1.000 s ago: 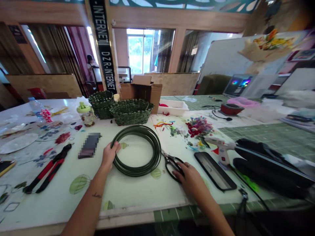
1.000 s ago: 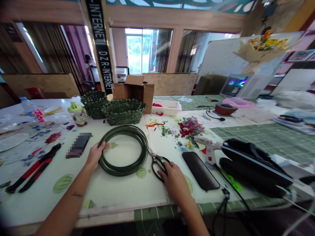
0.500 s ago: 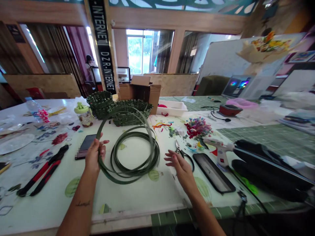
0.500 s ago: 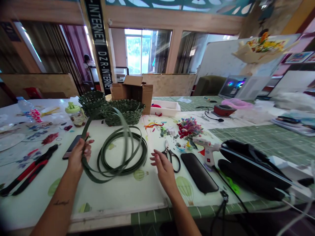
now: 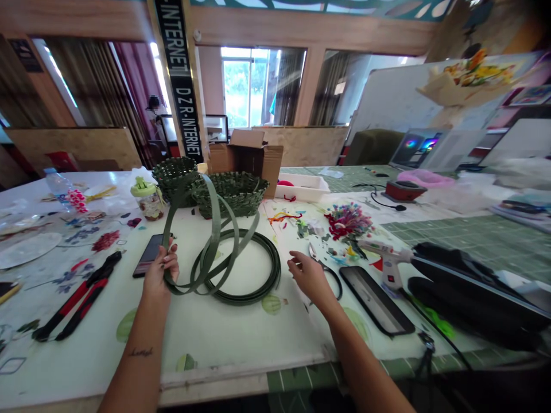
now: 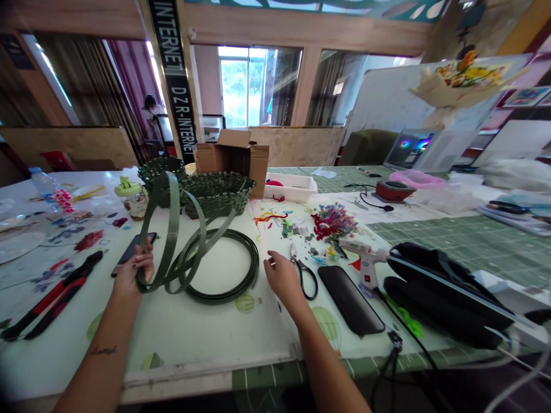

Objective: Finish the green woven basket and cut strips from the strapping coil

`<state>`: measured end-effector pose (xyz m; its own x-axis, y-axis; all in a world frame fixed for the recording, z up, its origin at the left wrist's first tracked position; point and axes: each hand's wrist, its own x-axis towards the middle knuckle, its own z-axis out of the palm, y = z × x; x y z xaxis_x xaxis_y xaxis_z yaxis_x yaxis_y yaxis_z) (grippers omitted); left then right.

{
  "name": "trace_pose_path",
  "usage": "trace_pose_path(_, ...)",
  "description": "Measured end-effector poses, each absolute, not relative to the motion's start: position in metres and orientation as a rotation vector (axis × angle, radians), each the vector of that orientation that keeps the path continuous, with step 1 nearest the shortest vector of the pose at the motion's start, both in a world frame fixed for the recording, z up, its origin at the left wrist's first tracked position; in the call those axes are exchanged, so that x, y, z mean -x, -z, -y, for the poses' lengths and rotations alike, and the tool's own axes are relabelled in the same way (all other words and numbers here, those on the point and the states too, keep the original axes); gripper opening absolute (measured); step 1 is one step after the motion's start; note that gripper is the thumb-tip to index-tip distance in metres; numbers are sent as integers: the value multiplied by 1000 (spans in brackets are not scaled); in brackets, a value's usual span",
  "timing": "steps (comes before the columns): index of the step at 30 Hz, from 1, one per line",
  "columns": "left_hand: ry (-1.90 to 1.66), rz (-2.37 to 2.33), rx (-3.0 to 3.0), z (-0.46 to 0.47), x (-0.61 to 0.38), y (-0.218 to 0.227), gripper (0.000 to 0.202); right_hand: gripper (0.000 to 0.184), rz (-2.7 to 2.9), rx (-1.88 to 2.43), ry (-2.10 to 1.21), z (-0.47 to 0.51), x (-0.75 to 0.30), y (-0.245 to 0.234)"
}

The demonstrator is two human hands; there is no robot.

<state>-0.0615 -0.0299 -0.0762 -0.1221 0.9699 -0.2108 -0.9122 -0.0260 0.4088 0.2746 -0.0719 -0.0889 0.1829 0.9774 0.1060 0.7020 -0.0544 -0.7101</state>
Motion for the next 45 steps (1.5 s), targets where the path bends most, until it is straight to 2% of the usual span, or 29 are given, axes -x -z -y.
trace_pose_path(5, -1617, -506, -131, 26, 62, 81, 34, 37, 1722, 1871, -698, 55, -272, 90)
trace_pose_path(11, -1599, -479, -124, 23, 64, 89, 32, 46, 1780, 1829, -939, 48, -269, 91)
trace_pose_path(16, -1593, -469, -107, 25, 61, 84, 36, 51, 1653, 1828, -1003, 48, -270, 93)
trace_pose_path(22, -1591, -548, -74, 23, 55, 85, 32, 52, 1383, 1744, -1101, 46, -259, 97)
trace_pose_path(25, -1556, -661, -28, 18, 50, 95, 30, 45, 1293, 1682, -1202, 43, -254, 98)
trace_pose_path(30, -1522, -785, -32, 14, 47, 105, 27, 18, 1284, 1618, -1278, 36, -246, 96)
trace_pose_path(33, -1555, -832, -107, 17, 48, 100, 27, 7, 1320, 1604, -1198, 29, -247, 88)
trace_pose_path(38, -1638, -942, -359, 21, 43, 91, 26, 18, 1439, 1568, -873, -2, -256, 51)
trace_pose_path(42, -1696, -1088, -611, 22, 30, 92, 12, 24, 1632, 1427, -645, -33, -249, 1)
trace_pose_path(45, -1791, -1268, -890, 23, 25, 95, 47, 30, 1789, 1263, -484, -35, -229, -33)
